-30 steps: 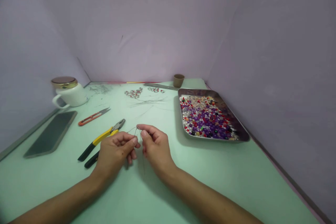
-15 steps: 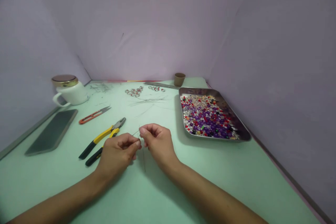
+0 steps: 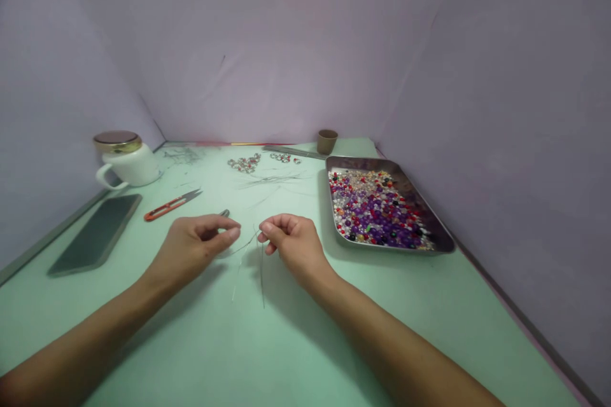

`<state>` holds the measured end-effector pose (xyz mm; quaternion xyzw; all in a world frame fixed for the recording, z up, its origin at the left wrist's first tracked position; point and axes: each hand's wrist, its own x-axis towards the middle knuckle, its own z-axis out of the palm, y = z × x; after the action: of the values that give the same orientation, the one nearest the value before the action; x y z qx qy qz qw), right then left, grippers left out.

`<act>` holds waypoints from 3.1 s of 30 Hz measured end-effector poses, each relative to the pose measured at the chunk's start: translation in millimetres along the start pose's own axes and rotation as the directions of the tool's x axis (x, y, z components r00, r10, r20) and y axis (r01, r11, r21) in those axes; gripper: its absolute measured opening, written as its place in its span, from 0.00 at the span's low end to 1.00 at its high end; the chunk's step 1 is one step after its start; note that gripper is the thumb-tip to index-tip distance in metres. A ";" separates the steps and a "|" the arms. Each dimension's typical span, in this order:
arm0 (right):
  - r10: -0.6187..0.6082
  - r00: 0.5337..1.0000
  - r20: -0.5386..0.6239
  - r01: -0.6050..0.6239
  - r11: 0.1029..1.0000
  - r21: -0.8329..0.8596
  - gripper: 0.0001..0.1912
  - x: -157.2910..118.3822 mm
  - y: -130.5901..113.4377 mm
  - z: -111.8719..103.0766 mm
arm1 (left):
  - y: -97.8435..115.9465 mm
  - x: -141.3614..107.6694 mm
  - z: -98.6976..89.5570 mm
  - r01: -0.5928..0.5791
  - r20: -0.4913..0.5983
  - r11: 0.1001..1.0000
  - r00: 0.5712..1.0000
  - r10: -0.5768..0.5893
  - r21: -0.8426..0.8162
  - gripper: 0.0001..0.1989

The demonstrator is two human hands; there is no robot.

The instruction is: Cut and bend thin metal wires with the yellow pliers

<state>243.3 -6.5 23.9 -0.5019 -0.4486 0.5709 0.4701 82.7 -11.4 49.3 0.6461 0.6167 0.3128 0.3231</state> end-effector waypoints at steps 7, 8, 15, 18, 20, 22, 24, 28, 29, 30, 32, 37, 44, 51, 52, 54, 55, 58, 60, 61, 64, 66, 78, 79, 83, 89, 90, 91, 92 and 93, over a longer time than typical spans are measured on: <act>-0.058 0.998 0.031 0.060 0.996 -0.067 0.07 -4.2 6.8 5.0 | -8.6 1.3 8.7 0.084 0.326 0.989 0.944 -0.039 -0.125 0.07; -0.065 0.997 0.032 0.068 0.994 -0.085 0.07 -4.6 7.2 5.5 | -9.0 2.1 6.4 0.089 0.339 0.987 0.940 -0.039 -0.132 0.06; -0.029 0.996 0.087 0.035 0.997 -0.065 0.07 -5.6 5.9 8.0 | -6.0 8.4 -12.4 0.062 0.332 0.994 0.943 -0.030 -0.089 0.06; 0.052 0.987 0.150 -0.059 0.997 0.041 0.08 -4.2 4.2 5.8 | -7.6 9.1 -12.7 0.075 0.314 0.992 0.949 -0.040 -0.099 0.06; 0.089 0.980 0.176 -0.106 0.991 0.087 0.09 -3.4 3.4 4.2 | -9.8 9.5 -11.8 0.077 0.297 0.993 0.954 -0.046 -0.094 0.06; 0.125 0.977 0.171 -0.141 0.986 0.088 0.09 -3.3 3.0 3.4 | -11.9 10.4 -11.4 0.053 0.276 0.996 0.961 -0.033 -0.068 0.06; 0.145 0.980 0.136 -0.155 0.985 0.071 0.08 -3.5 2.7 3.8 | -12.9 11.8 -12.3 0.006 0.249 1.000 0.969 0.001 -0.030 0.07; 0.153 0.988 0.038 -0.156 0.984 0.090 0.07 -2.1 2.1 4.0 | -12.4 14.1 -20.9 -0.060 0.200 0.989 0.979 0.031 0.137 0.12; 0.157 0.987 0.020 -0.158 0.982 0.101 0.07 -1.2 1.9 3.3 | -13.0 13.7 -24.6 -0.065 0.177 0.976 0.984 0.028 0.209 0.13; 0.162 0.987 0.007 -0.161 0.981 0.111 0.07 -0.2 1.7 2.3 | -14.6 12.5 -28.9 -0.067 0.155 0.955 0.988 0.022 0.290 0.13; 0.165 0.986 -0.009 -0.162 0.979 0.125 0.06 2.0 1.4 -0.4 | -21.2 8.1 -38.1 -0.064 0.136 0.890 0.991 0.003 0.451 0.11; 0.145 0.989 -0.019 -0.140 0.978 0.152 0.06 5.0 1.2 -4.8 | -44.7 -7.7 -52.5 -0.120 0.230 0.728 0.972 -0.053 0.675 0.13; 0.118 0.992 -0.042 -0.111 0.984 0.143 0.10 1.1 -2.9 -4.2 | -48.4 -7.8 -44.0 -0.104 0.216 0.578 0.968 -0.128 0.809 0.12; 0.063 0.995 -0.075 -0.048 0.979 0.197 0.11 5.6 -11.8 -13.7 | -40.1 -17.2 -45.7 -0.073 0.365 0.899 0.926 -0.100 0.433 0.15; 0.060 0.995 -0.083 -0.042 0.976 0.212 0.11 6.5 -13.3 -15.0 | -35.5 -19.8 -45.8 -0.056 0.422 0.947 0.902 -0.088 0.317 0.17; 0.064 0.994 -0.094 -0.040 0.971 0.237 0.11 7.3 -16.3 -16.6 | -25.1 -23.7 -44.7 -0.043 0.514 0.989 0.857 -0.038 0.144 0.22; 0.067 0.993 -0.096 -0.042 0.969 0.244 0.11 7.1 -17.6 -16.8 | -20.0 -24.9 -43.8 -0.049 0.552 0.996 0.834 -0.003 0.078 0.23; 0.076 0.994 -0.081 -0.055 0.971 0.234 0.11 4.6 -19.4 -15.9 | -8.8 -25.7 -40.8 -0.058 0.590 0.997 0.803 0.079 -0.054 0.27; 0.075 0.995 -0.066 -0.060 0.976 0.211 0.11 2.0 -19.3 -14.2 | -5.4 -25.2 -39.9 -0.043 0.570 0.996 0.818 0.079 -0.076 0.30; 0.072 0.996 -0.058 -0.059 0.978 0.200 0.11 0.6 -19.0 -13.1 | -4.6 -25.1 -39.9 -0.035 0.561 0.996 0.824 0.073 -0.077 0.31; 0.062 0.997 -0.047 -0.053 0.983 0.175 0.11 -3.5 -18.9 -9.2 | -3.6 -25.8 -40.4 -0.024 0.568 0.995 0.819 0.077 -0.100 0.33; 0.059 0.997 -0.047 -0.051 0.985 0.166 0.11 -5.8 -19.4 -6.5 | -2.9 -26.6 -40.0 -0.034 0.571 0.991 0.815 0.103 -0.131 0.34; -0.068 0.984 -0.163 0.069 0.998 -0.004 0.08 -10.9 -17.8 3.9 | -1.2 -29.3 -32.1 -0.095 0.533 0.989 0.834 0.144 -0.117 0.35; -0.070 0.984 -0.165 0.070 0.998 -0.005 0.08 -11.0 -17.8 4.1 | -1.5 -29.7 -31.3 -0.099 0.525 0.989 0.839 0.141 -0.108 0.35; -0.056 0.989 -0.139 0.066 0.996 0.067 0.07 -10.4 -17.9 3.3 | -4.8 -30.5 -27.8 -0.107 0.500 0.991 0.856 0.130 -0.075 0.33; -0.012 0.996 -0.090 0.029 0.981 0.190 0.09 -9.5 -18.4 1.4 | -9.5 -29.8 -27.0 -0.114 0.507 0.988 0.849 0.149 -0.099 0.32; -0.011 0.996 -0.087 0.028 0.980 0.195 0.09 -9.5 -18.5 1.4 | -10.2 -29.8 -27.2 -0.111 0.508 0.988 0.848 0.151 -0.109 0.33; -0.011 0.996 -0.085 0.028 0.980 0.197 0.09 -9.5 -18.5 1.4 | -10.9 -29.8 -27.3 -0.111 0.508 0.987 0.847 0.157 -0.120 0.33; -0.012 0.996 -0.084 0.028 0.980 0.196 0.09 -9.6 -18.5 1.6 | -11.7 -30.0 -27.4 -0.110 0.510 0.986 0.845 0.161 -0.128 0.33; -0.015 0.996 -0.086 0.031 0.980 0.194 0.09 -9.6 -18.5 1.8 | -12.5 -30.2 -27.3 -0.109 0.511 0.985 0.844 0.163 -0.133 0.33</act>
<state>243.6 -13.2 43.7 -0.4718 -0.3759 0.5849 0.5421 52.0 -40.3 55.3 0.7319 0.4428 0.1787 0.4861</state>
